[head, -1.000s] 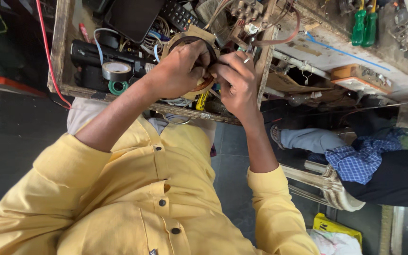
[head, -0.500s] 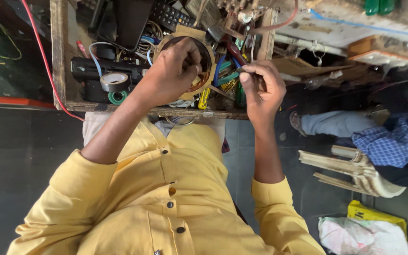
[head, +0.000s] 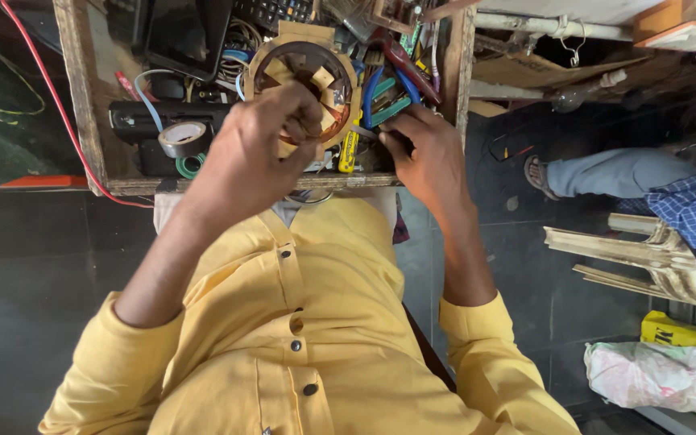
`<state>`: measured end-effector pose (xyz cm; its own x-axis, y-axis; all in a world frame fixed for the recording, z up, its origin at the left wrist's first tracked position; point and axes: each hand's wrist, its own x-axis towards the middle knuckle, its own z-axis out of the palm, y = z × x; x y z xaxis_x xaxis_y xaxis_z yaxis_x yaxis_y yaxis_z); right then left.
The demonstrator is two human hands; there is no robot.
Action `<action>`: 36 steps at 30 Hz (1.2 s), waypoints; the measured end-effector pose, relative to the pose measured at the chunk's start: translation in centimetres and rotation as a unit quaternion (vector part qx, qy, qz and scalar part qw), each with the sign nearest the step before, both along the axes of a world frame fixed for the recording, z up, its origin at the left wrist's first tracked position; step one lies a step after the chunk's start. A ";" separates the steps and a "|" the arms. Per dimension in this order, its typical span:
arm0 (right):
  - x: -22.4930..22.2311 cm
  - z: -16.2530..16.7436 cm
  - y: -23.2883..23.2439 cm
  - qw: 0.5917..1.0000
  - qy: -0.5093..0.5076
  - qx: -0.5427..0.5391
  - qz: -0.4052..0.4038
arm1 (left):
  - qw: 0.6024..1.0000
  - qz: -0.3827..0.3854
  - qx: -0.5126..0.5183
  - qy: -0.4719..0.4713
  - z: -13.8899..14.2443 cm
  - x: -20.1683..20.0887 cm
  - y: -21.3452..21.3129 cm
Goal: The person works on a fan motor stator at a cluttered workbench, fitting insulating material into the slots around the copper windings by hand. They use a soldering iron on the windings, pick up a screwdriver, and continue adjusting the wires and slot insulation.
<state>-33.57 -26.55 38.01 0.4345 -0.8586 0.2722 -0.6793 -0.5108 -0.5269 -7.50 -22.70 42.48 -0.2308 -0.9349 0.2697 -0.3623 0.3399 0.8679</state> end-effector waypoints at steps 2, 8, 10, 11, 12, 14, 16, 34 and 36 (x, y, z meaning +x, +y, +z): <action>-0.7 0.0 -0.3 0.999 0.017 0.036 -0.003 | 1.000 0.006 -0.004 -0.001 -0.3 -1.2 0.1; -1.3 -0.4 -1.5 0.997 0.061 0.040 0.023 | 0.999 0.029 -0.015 -0.027 -1.3 -2.8 -0.3; -0.6 -0.3 -1.9 0.994 0.099 0.040 0.017 | 0.998 0.043 -0.016 -0.041 -1.3 -2.9 -0.3; 0.0 -0.2 -2.0 0.992 0.117 0.036 0.012 | 0.997 0.049 -0.021 -0.047 -1.2 -2.8 -0.3; 0.4 0.0 -2.1 0.993 0.114 0.033 0.016 | 0.997 0.053 -0.020 -0.053 -1.1 -2.6 -0.3; 1.2 0.7 -2.1 0.994 0.109 0.019 0.018 | 0.996 0.058 -0.028 -0.063 -0.7 -1.9 -0.4; 1.0 1.8 -2.3 0.995 0.079 0.064 0.009 | 0.996 0.065 -0.017 -0.053 -0.3 -1.5 -0.7; -5.3 9.5 -24.3 0.904 -0.371 -0.209 -0.029 | 0.995 0.082 -0.022 0.044 1.1 3.7 -2.9; -5.5 8.7 -27.7 0.921 -0.294 -0.256 -0.007 | 0.994 0.090 -0.027 0.053 0.8 4.5 -3.0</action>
